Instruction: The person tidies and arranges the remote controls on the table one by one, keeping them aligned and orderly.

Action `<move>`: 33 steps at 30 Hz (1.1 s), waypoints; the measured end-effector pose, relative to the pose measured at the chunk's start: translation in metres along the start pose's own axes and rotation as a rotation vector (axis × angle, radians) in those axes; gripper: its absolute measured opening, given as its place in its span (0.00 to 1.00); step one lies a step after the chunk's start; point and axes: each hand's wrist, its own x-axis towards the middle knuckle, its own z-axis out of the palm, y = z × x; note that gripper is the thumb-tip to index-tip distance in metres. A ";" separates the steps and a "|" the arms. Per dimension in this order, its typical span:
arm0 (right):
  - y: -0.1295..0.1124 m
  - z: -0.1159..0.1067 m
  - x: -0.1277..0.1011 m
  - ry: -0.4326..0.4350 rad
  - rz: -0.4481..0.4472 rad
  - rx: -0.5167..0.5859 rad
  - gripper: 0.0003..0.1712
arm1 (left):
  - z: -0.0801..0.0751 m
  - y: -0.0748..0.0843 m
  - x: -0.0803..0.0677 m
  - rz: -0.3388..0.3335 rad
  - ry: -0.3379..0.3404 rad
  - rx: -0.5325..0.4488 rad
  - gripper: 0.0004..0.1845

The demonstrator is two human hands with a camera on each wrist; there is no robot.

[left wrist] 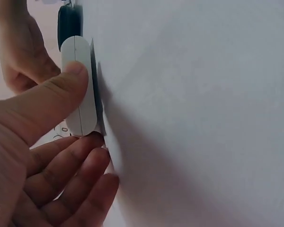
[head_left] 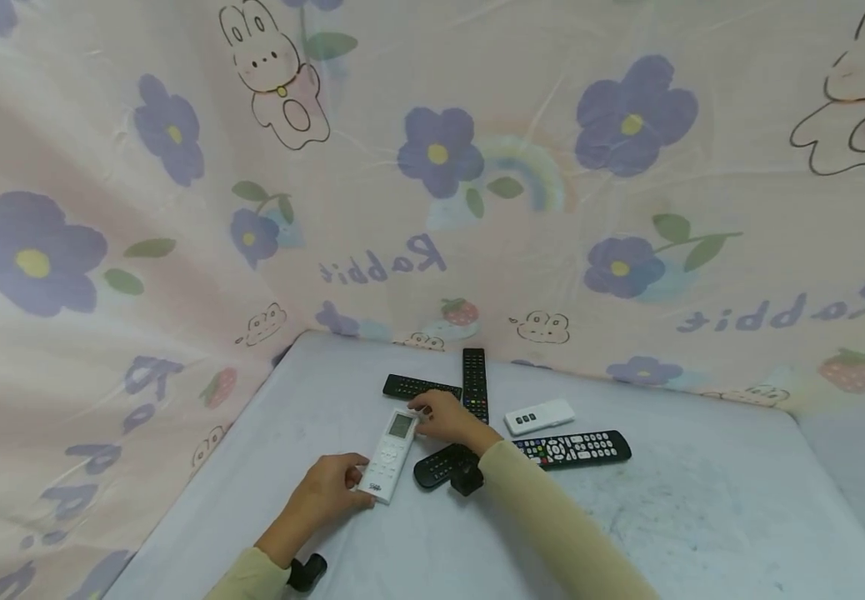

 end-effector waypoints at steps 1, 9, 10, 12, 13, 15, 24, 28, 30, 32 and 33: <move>0.003 -0.004 -0.004 0.010 -0.004 0.004 0.22 | 0.000 0.000 0.000 0.001 0.000 -0.001 0.32; 0.026 -0.044 -0.036 0.028 0.005 -0.017 0.19 | -0.006 0.011 -0.004 0.039 0.057 -0.012 0.28; 0.028 -0.049 -0.040 0.024 0.011 -0.026 0.19 | -0.006 0.014 -0.004 0.049 0.072 -0.027 0.27; 0.031 -0.058 -0.047 0.012 0.022 -0.046 0.20 | -0.005 0.022 -0.004 0.068 0.095 -0.067 0.27; 0.033 -0.061 -0.051 0.003 0.040 -0.053 0.21 | -0.004 0.025 -0.004 0.078 0.104 -0.091 0.27; 0.035 -0.066 -0.056 -0.015 0.080 -0.054 0.22 | 0.000 0.032 -0.003 0.093 0.117 -0.134 0.27; 0.046 -0.066 -0.069 -0.080 0.141 -0.070 0.24 | 0.029 0.054 0.006 0.070 0.109 -0.269 0.32; 0.048 -0.064 -0.072 -0.096 0.122 -0.078 0.24 | 0.043 0.060 0.010 0.043 0.110 -0.294 0.31; 0.048 -0.063 -0.073 -0.110 0.127 -0.091 0.24 | 0.048 0.062 0.011 0.034 0.113 -0.293 0.29; 0.048 -0.063 -0.073 -0.119 0.133 -0.101 0.24 | 0.052 0.064 0.012 0.039 0.116 -0.284 0.28; 0.048 -0.062 -0.073 -0.123 0.136 -0.106 0.24 | 0.053 0.066 0.013 0.042 0.114 -0.279 0.28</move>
